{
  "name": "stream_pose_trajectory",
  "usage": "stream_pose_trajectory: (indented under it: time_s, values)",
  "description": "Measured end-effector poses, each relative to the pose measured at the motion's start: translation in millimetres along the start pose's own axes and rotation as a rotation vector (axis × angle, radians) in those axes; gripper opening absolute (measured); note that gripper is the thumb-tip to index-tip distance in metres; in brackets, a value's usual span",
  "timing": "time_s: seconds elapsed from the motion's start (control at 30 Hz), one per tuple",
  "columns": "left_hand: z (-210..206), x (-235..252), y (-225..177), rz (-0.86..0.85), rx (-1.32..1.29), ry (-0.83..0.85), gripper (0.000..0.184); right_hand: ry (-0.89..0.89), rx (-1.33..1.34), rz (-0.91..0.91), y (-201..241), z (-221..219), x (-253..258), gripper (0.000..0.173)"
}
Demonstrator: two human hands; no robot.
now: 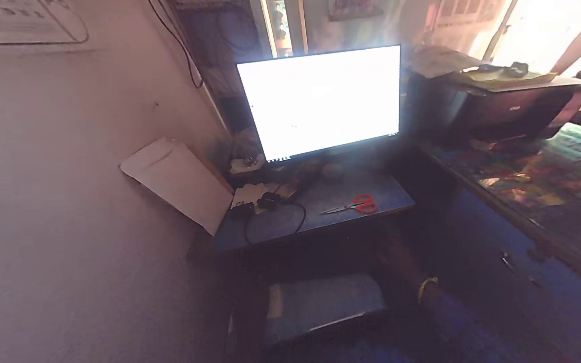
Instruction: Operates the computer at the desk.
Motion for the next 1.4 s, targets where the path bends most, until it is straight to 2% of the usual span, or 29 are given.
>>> stream_pose_trajectory:
  time_s: [0.13,0.93,1.4]
  values:
    - [2.1,3.5,-0.9,0.035,0.004,0.024,0.053,0.05,0.011,-0.011,0.8,4.3,-0.4,0.049]
    - [-2.7,2.8,0.6,0.063,0.072,0.062,0.053,-0.008,0.019,0.019,-0.3,0.2,-0.3,0.047]
    - [-5.9,5.4,5.8,0.039,0.098,0.056,0.054,0.017,0.033,-0.009,0.3,2.1,0.0,0.046]
Point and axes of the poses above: each hand's wrist, its own x-axis towards the middle knuckle, its own z-axis out of the back of the hand, y = z × x, the point moved 5 cm from there along x, towards the middle knuckle, and after that the axes turned 15 degrees about -x, right-handed, at the moved point
